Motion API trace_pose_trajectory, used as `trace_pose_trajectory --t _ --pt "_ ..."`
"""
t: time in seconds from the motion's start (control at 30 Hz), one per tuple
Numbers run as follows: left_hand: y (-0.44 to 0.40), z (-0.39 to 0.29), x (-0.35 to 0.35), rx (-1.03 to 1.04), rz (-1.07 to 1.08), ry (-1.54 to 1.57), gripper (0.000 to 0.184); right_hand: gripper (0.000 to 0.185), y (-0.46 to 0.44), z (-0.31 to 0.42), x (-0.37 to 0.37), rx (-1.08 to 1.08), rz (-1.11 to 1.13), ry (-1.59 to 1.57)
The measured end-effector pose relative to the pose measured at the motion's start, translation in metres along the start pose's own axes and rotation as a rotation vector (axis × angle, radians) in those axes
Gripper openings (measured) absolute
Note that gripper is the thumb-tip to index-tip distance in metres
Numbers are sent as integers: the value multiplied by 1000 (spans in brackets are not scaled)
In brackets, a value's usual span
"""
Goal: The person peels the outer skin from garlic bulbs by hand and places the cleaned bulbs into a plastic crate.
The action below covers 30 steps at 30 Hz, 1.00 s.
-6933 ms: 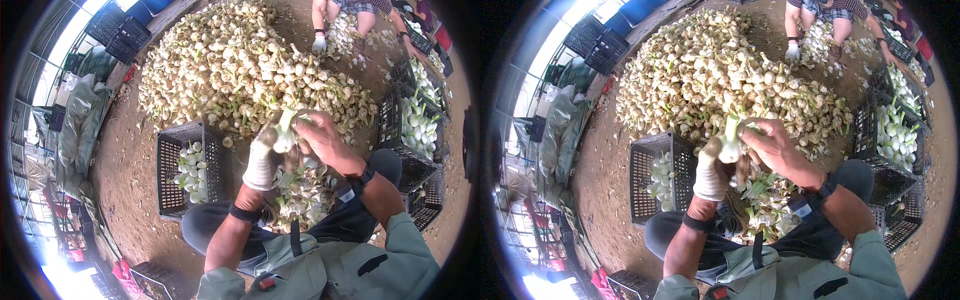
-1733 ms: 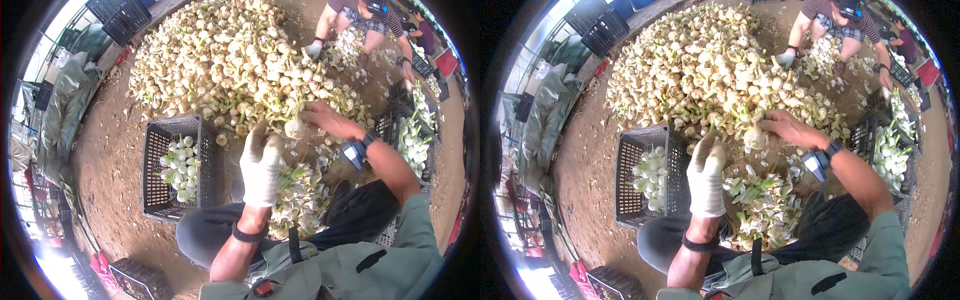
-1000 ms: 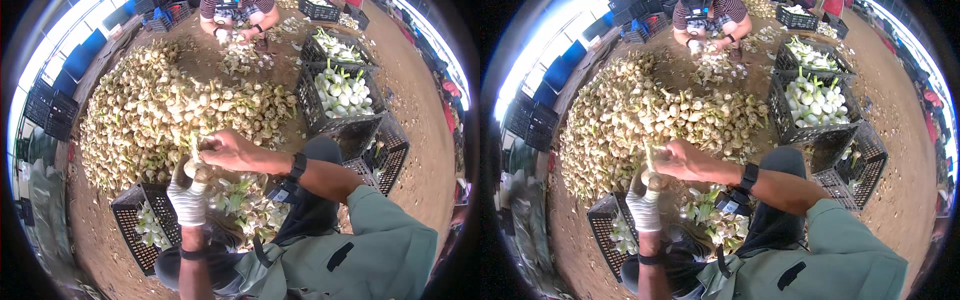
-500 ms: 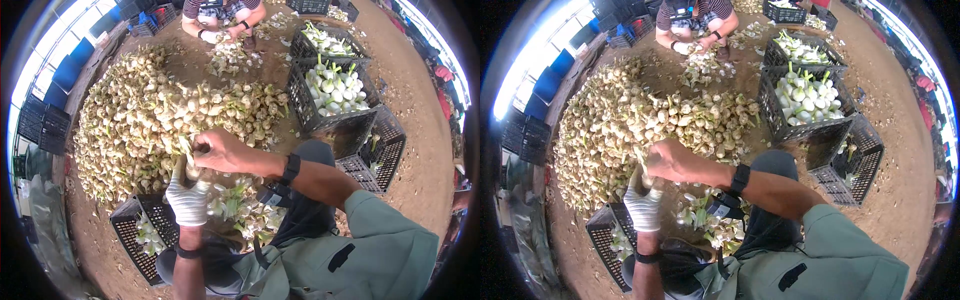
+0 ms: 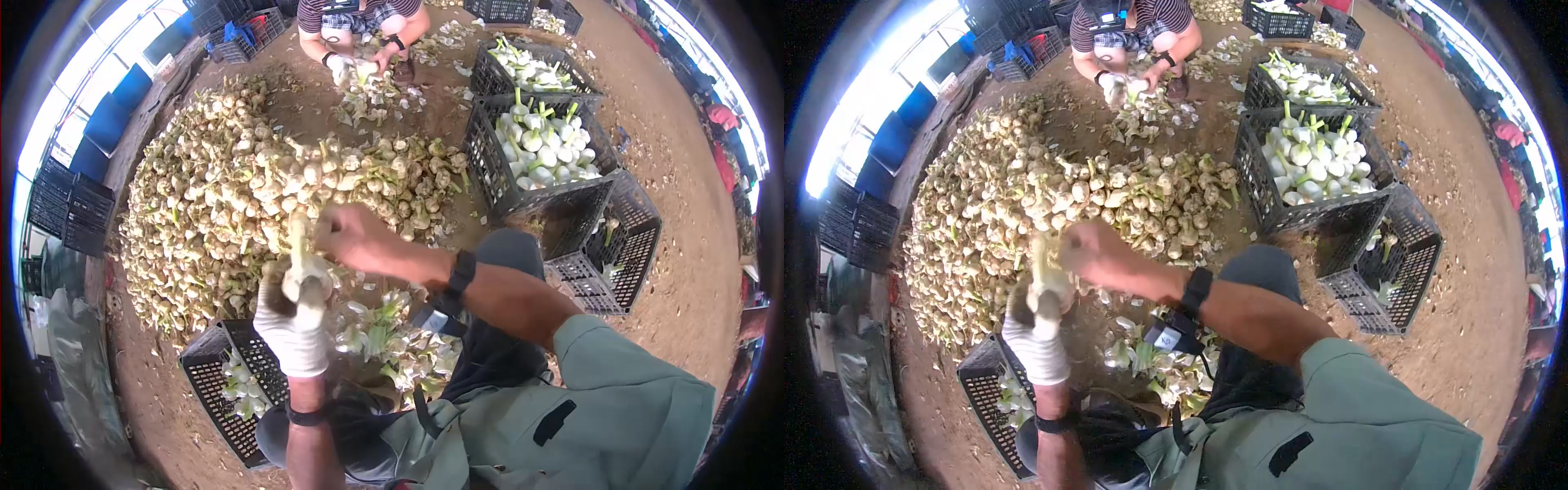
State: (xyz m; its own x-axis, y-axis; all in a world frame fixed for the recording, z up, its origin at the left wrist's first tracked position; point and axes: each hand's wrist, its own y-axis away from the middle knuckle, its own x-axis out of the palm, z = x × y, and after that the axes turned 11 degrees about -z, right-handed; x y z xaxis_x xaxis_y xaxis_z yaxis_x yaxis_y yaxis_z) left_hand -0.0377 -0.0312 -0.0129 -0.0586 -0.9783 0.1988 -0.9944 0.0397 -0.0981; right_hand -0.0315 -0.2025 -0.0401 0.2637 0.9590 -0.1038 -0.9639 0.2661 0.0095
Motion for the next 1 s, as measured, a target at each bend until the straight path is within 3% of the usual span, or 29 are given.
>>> trace_pose_trajectory --t 0.07,0.1,0.17,0.2,0.23,0.27,0.3,0.37,0.4,0.5,0.57,0.67,0.7,0.77,0.8,0.83,0.9,0.97,1.0 --pt "1 -25 -10 -12 43 155 40 29 -1 -5 -13 43 -131 36" --pt "1 -31 -14 -92 -48 264 46 35 -1 -7 -16 46 -168 -6" --pt "-12 -43 -28 -109 51 430 52 27 1 0 -10 90 -100 6" --pt "-17 -41 -32 -235 36 575 53 25 6 9 -12 73 -22 93" --pt "-19 -35 -35 -366 36 729 55 28 11 13 -6 -145 -18 141" --pt "-20 -30 -39 -305 53 596 57 30 11 3 -4 -506 -5 314" --pt "-20 -24 -43 -254 79 466 59 30 12 5 7 -527 25 298" --pt "-18 -18 -48 -292 187 393 63 41 19 18 17 -76 36 11" --pt "-15 -17 -37 -248 58 315 68 52 23 31 19 -66 63 -2" --pt "-14 -1 -40 -240 144 217 72 55 25 21 33 -140 3 -138" --pt "-15 3 -38 -212 152 199 70 47 26 30 37 -252 105 -162" --pt "-24 18 -35 -231 113 291 67 19 22 21 49 -174 -43 -257" --pt "-21 22 -30 -235 117 289 67 19 18 16 49 -172 -49 -259" --pt "-12 4 -14 98 -6 80 70 15 11 15 50 -182 -83 -316" --pt "-14 10 -13 81 -30 143 77 16 13 19 46 -139 -78 -241" --pt "-18 17 -12 126 -79 102 63 16 14 23 43 -135 -80 -243" --pt "-26 19 -27 -417 31 287 58 17 13 25 40 -74 56 -409" --pt "-27 -4 -16 -615 67 500 63 19 10 21 43 -132 52 -432" --pt "-30 0 -21 -657 150 599 63 18 11 24 42 -25 66 -521"
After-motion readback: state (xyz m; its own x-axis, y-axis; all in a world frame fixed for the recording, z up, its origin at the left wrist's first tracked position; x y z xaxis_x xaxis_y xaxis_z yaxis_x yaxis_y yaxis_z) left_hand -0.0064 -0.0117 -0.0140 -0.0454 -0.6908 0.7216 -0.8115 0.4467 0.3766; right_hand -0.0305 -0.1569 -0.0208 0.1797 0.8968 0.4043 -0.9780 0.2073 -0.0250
